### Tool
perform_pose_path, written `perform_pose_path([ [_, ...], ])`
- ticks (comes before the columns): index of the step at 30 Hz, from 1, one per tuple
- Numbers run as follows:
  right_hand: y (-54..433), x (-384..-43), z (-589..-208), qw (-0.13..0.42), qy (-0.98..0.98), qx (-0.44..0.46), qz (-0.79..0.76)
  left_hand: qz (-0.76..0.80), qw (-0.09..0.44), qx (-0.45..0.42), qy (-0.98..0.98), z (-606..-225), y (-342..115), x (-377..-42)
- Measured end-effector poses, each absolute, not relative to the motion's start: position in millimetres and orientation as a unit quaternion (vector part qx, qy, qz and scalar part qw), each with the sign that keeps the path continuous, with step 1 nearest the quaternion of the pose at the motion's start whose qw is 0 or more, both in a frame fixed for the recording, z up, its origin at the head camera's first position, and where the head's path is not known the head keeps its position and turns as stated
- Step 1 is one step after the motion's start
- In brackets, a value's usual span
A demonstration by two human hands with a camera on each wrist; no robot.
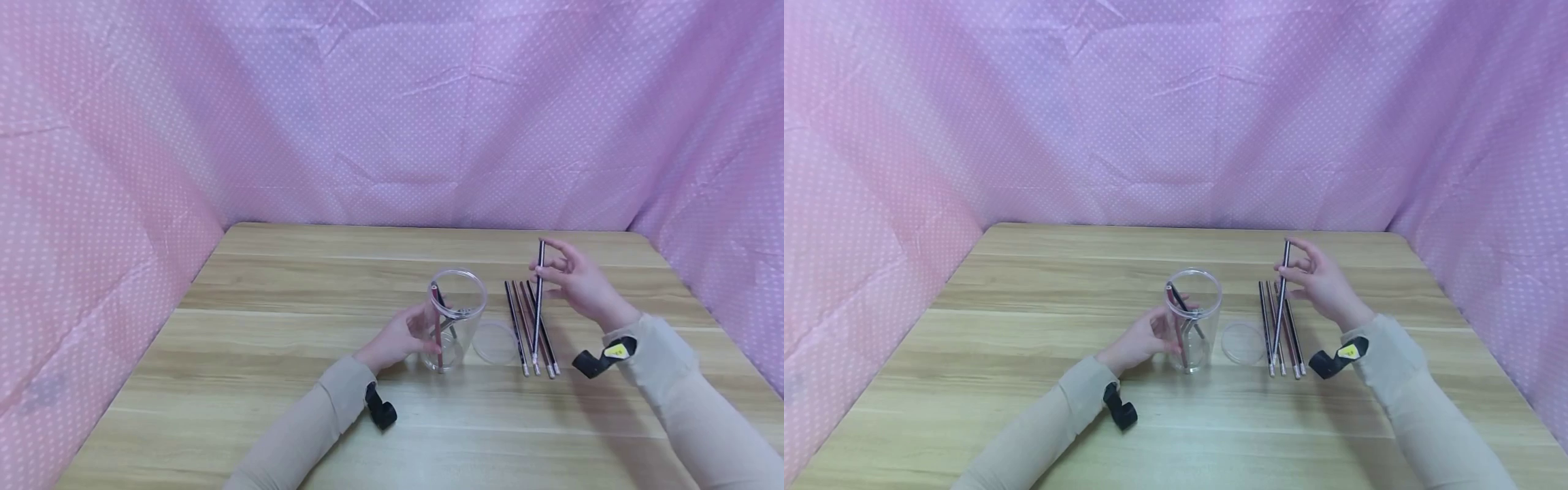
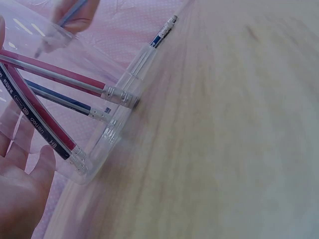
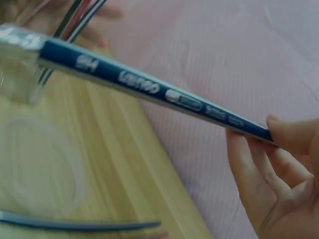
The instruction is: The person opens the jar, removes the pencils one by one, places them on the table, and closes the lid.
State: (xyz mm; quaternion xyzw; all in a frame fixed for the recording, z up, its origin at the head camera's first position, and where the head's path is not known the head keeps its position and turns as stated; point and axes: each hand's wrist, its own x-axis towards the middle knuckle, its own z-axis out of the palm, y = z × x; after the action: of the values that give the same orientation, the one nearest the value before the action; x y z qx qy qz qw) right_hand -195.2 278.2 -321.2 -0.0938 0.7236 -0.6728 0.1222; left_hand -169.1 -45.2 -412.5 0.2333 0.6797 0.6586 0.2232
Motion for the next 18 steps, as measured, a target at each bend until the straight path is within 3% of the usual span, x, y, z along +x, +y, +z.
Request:
perform_pose_path([
  [5, 294, -198, -339, 0.123, 0.821, -0.105, -0.548, 0.657, 0.223, 0.233, 0.682, -412, -45, -169],
  [18, 326, -209, -361, 0.147, 0.865, -0.080, -0.473, 0.649, 0.225, 0.215, 0.694, -412, -46, -168],
])
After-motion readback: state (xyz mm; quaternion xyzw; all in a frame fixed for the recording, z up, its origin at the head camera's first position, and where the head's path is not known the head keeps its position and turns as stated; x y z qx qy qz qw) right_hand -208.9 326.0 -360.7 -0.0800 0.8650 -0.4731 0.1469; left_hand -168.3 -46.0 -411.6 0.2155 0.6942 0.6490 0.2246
